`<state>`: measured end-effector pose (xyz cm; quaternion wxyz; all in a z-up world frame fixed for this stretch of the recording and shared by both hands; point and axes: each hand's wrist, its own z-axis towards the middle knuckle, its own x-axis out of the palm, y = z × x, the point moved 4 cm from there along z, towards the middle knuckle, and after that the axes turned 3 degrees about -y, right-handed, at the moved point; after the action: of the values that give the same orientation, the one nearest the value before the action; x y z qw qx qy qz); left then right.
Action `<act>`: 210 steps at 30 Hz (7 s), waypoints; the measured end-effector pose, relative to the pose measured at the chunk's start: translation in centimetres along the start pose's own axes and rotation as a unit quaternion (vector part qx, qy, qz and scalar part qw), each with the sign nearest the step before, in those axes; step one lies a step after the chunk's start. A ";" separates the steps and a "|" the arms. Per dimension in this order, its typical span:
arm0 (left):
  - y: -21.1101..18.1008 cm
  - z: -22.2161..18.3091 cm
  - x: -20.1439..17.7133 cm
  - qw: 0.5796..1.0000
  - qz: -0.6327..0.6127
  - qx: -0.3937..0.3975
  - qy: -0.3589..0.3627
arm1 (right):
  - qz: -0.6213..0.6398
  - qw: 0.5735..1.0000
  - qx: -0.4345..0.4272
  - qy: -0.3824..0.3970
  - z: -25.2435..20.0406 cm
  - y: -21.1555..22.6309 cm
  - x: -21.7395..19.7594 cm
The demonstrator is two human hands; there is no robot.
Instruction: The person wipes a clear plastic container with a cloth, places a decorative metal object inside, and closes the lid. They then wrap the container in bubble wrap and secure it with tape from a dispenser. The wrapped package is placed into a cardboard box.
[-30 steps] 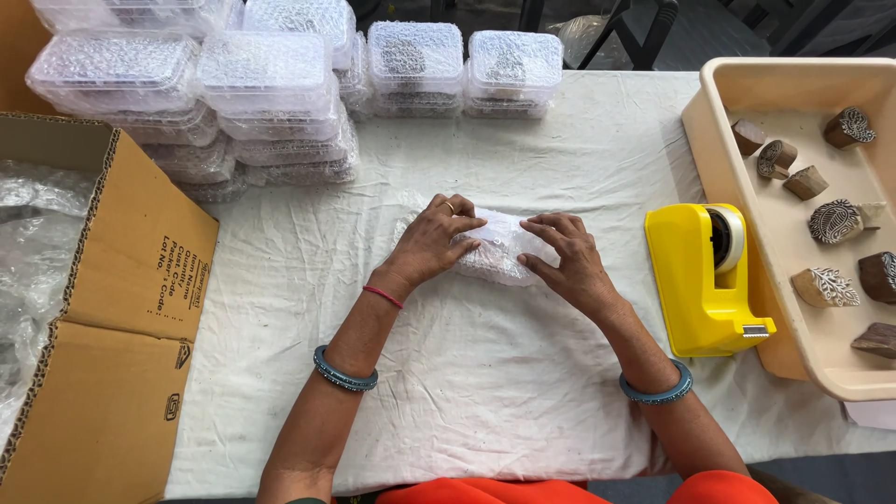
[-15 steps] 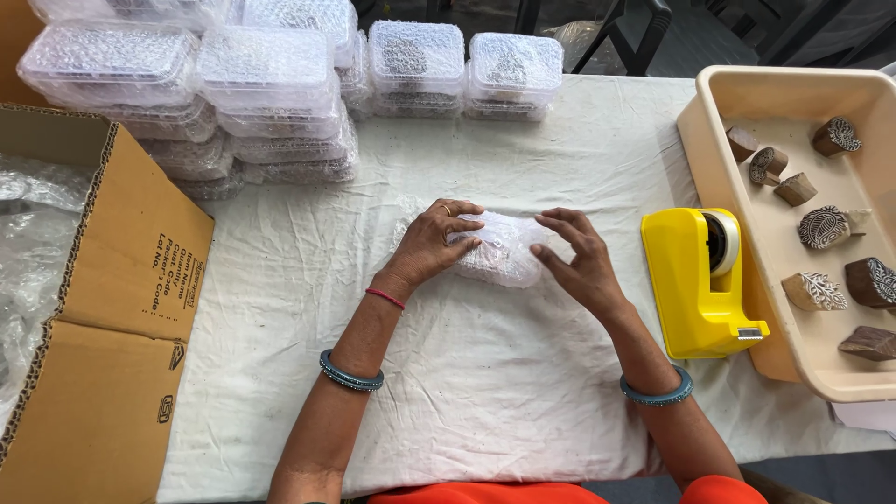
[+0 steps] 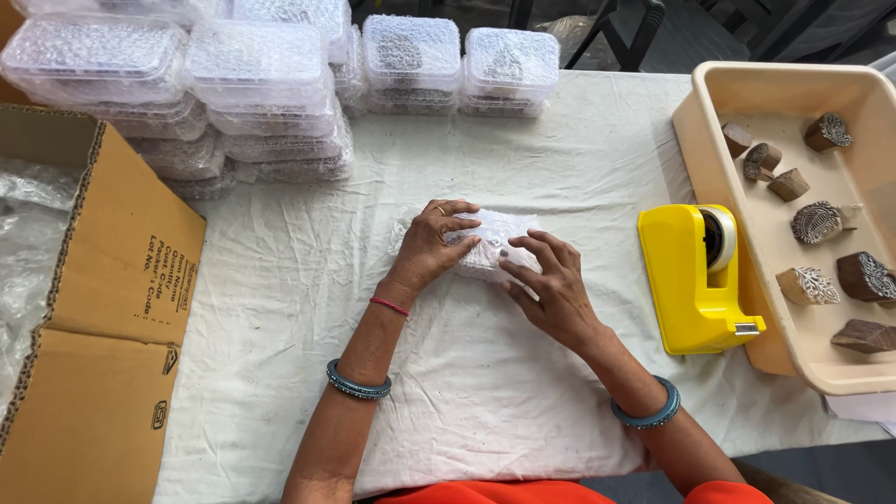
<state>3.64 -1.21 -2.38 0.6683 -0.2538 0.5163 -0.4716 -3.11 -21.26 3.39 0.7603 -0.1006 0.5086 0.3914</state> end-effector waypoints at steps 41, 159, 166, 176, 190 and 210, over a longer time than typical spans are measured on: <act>-0.7 0.2 -0.4 0.999 -0.003 -0.034 0.007 | 0.000 0.862 0.496 -0.103 -18.3 -13.3 -18.9; -0.1 0.2 0.1 0.998 -0.009 -0.064 -0.009 | 0.121 0.972 0.198 0.032 2.0 -6.1 1.1; -0.6 0.2 0.2 0.998 0.040 -0.053 0.002 | 0.100 0.974 0.199 0.052 2.3 -6.2 2.1; -0.4 -0.1 0.2 0.998 0.031 -0.057 0.004 | 0.231 0.923 0.306 0.016 1.4 -8.7 1.8; -0.8 0.2 -0.2 0.997 0.077 -0.029 -0.014 | 0.099 0.982 0.158 0.038 3.3 -3.0 2.3; 1.3 -0.6 -3.8 0.985 0.166 0.037 0.016 | -0.028 0.989 0.095 0.113 2.6 -3.8 6.2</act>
<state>3.46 2.77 -1.93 0.7377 -0.1316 0.5445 -0.3767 2.42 -19.33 -1.61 0.7147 -0.0857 0.6230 0.3062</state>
